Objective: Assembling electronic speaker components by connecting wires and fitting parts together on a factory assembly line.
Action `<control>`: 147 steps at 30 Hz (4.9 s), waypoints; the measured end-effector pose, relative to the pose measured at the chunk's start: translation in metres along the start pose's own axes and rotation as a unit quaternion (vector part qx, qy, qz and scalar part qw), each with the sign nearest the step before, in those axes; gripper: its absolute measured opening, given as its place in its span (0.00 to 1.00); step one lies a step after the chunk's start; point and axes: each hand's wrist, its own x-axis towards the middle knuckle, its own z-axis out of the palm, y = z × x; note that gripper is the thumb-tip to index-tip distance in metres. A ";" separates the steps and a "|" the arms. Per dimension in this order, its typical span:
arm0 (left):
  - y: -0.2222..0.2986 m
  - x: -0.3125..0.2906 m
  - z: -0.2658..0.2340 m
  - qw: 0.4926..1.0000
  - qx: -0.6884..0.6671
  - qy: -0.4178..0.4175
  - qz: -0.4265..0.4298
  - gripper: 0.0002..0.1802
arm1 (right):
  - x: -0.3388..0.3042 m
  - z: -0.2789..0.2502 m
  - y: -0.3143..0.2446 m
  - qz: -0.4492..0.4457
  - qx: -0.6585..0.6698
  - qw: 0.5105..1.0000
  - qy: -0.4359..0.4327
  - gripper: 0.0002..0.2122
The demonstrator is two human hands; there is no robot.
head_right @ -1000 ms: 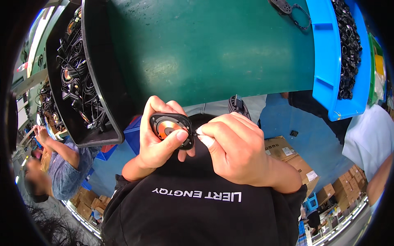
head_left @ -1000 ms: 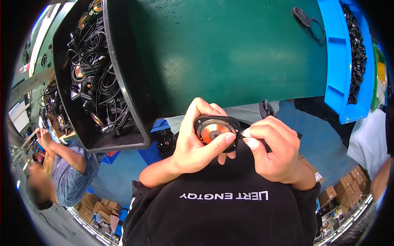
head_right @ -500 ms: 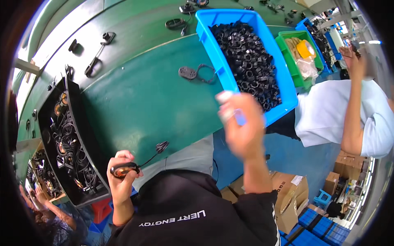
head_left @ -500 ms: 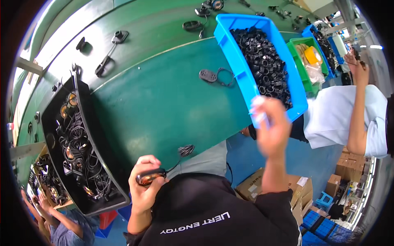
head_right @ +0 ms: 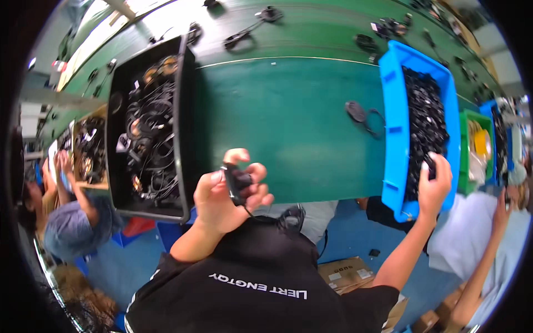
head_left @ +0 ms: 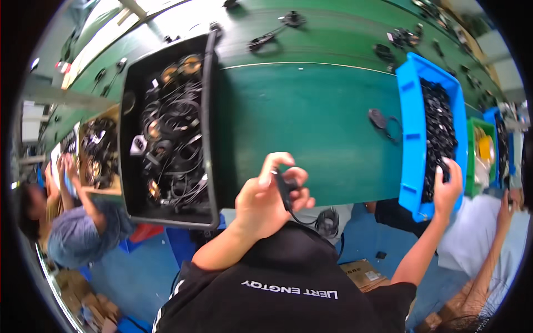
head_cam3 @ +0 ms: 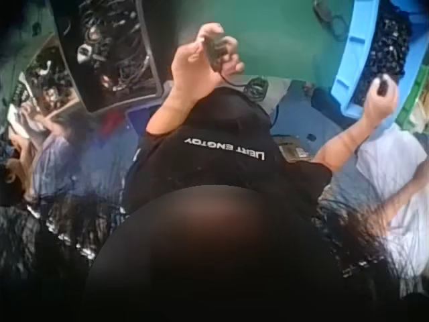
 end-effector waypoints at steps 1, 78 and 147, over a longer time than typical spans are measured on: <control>-0.005 0.001 -0.010 0.999 -0.022 -0.029 0.002 0.18 | -0.003 -0.002 -0.017 -0.005 0.068 0.997 0.025 0.12; 0.211 -0.068 -0.037 0.164 0.935 0.167 0.268 0.14 | -0.077 0.121 -0.178 0.083 0.356 0.924 -0.114 0.08; -0.024 -0.002 -0.018 0.929 0.286 0.083 0.222 0.19 | -0.071 0.062 -0.244 0.245 0.621 0.696 -0.263 0.09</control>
